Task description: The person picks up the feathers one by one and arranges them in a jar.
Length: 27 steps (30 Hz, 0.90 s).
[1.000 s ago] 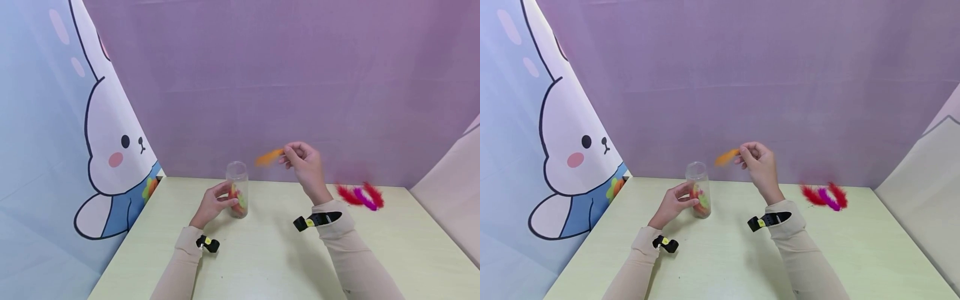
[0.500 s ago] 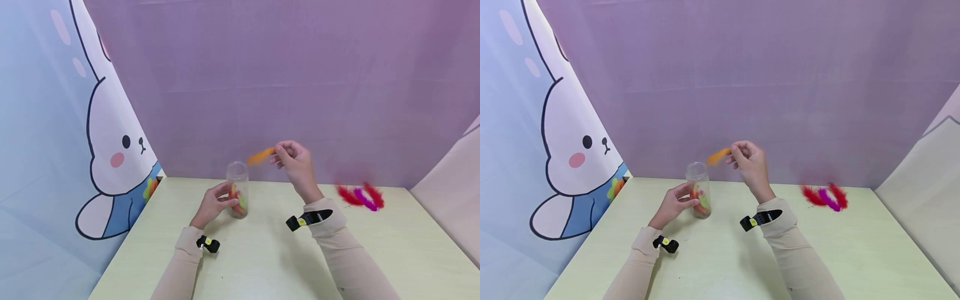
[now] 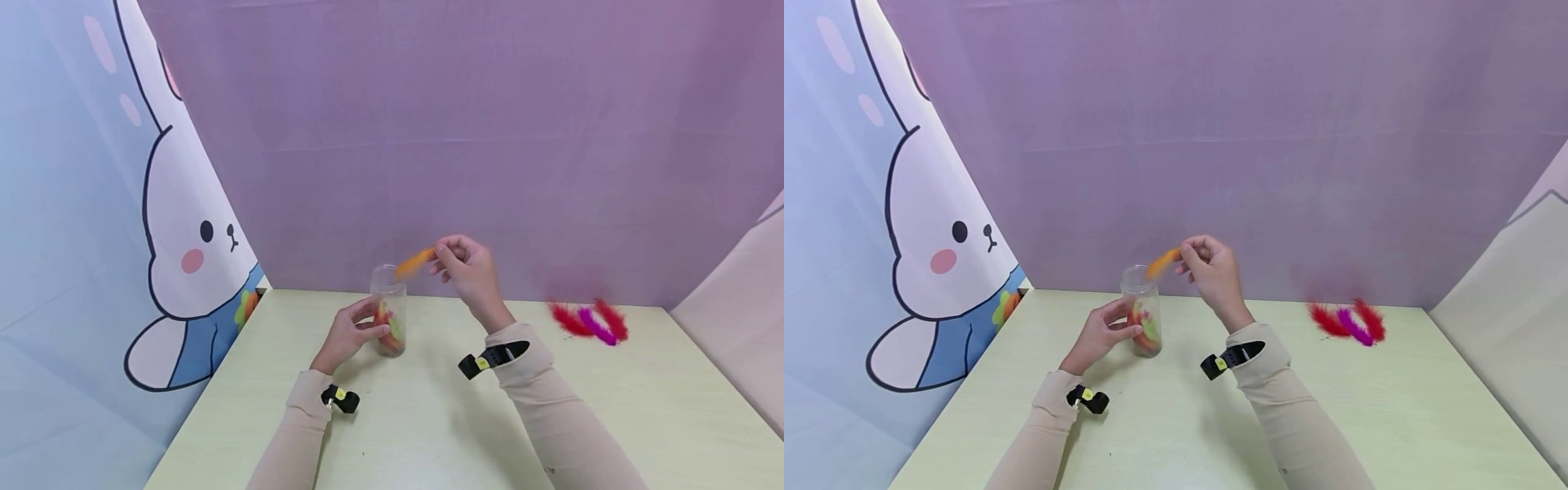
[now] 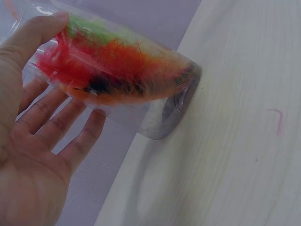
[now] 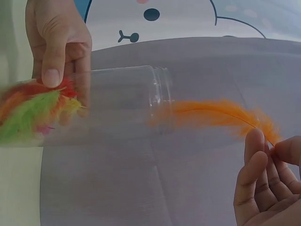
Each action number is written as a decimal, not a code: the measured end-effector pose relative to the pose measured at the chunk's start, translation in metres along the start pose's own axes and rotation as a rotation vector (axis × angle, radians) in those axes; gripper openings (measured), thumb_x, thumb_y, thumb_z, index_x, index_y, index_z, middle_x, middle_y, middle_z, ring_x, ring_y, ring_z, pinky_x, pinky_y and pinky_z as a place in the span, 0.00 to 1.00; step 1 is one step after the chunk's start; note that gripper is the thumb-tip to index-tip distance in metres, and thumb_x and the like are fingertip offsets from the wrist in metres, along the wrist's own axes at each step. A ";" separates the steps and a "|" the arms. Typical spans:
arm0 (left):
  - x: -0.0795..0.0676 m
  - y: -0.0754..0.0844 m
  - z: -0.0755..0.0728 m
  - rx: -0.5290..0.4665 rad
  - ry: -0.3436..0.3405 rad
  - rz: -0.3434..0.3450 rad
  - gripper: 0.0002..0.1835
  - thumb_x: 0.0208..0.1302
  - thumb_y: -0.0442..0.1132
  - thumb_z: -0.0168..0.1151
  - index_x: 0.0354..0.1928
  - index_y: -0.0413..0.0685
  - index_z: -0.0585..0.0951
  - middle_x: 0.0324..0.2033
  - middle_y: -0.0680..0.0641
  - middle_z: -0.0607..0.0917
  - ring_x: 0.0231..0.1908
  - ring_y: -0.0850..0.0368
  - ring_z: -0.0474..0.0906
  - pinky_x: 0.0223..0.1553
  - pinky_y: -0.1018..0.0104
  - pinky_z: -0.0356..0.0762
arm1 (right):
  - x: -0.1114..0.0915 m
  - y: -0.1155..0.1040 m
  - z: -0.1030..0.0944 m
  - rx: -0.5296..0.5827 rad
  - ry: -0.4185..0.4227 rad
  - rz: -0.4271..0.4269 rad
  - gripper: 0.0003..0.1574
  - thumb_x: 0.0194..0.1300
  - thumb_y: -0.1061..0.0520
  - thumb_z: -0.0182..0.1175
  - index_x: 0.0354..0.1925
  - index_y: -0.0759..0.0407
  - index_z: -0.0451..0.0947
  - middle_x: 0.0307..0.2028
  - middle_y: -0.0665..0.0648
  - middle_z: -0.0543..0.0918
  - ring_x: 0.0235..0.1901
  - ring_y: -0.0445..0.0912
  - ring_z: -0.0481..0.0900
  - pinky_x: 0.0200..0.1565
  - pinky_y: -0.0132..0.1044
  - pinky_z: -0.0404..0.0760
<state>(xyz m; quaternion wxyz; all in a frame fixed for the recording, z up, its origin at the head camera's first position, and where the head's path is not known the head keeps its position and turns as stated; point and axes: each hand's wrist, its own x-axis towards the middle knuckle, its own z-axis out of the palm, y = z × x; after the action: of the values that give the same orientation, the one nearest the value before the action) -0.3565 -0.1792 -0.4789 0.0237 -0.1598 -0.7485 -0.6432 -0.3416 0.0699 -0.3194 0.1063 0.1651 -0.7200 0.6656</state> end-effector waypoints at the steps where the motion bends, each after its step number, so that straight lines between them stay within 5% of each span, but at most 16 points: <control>1: 0.000 0.000 0.000 0.001 0.002 -0.002 0.37 0.57 0.37 0.78 0.69 0.40 0.75 0.60 0.39 0.84 0.62 0.48 0.80 0.61 0.58 0.83 | 0.000 0.001 0.001 -0.004 -0.004 0.009 0.14 0.75 0.54 0.60 0.47 0.66 0.79 0.33 0.50 0.88 0.27 0.41 0.86 0.27 0.30 0.82; 13: -0.001 0.000 0.000 0.009 0.001 0.003 0.36 0.59 0.38 0.77 0.69 0.44 0.75 0.61 0.41 0.84 0.62 0.49 0.80 0.62 0.58 0.83 | 0.005 0.011 0.016 -0.105 -0.021 0.090 0.10 0.76 0.54 0.60 0.45 0.60 0.81 0.37 0.59 0.89 0.28 0.45 0.83 0.26 0.31 0.79; 27: 0.000 -0.001 0.001 0.003 0.006 -0.002 0.33 0.57 0.41 0.79 0.66 0.57 0.79 0.61 0.45 0.84 0.64 0.49 0.79 0.63 0.54 0.82 | 0.003 0.021 0.027 -0.311 -0.040 -0.013 0.09 0.77 0.55 0.57 0.42 0.59 0.80 0.32 0.59 0.87 0.25 0.53 0.81 0.23 0.31 0.75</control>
<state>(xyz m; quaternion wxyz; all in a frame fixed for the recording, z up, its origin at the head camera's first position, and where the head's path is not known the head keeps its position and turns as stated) -0.3567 -0.1788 -0.4796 0.0256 -0.1571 -0.7496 -0.6425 -0.3509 0.0436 -0.3404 0.1204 0.1644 -0.8154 0.5419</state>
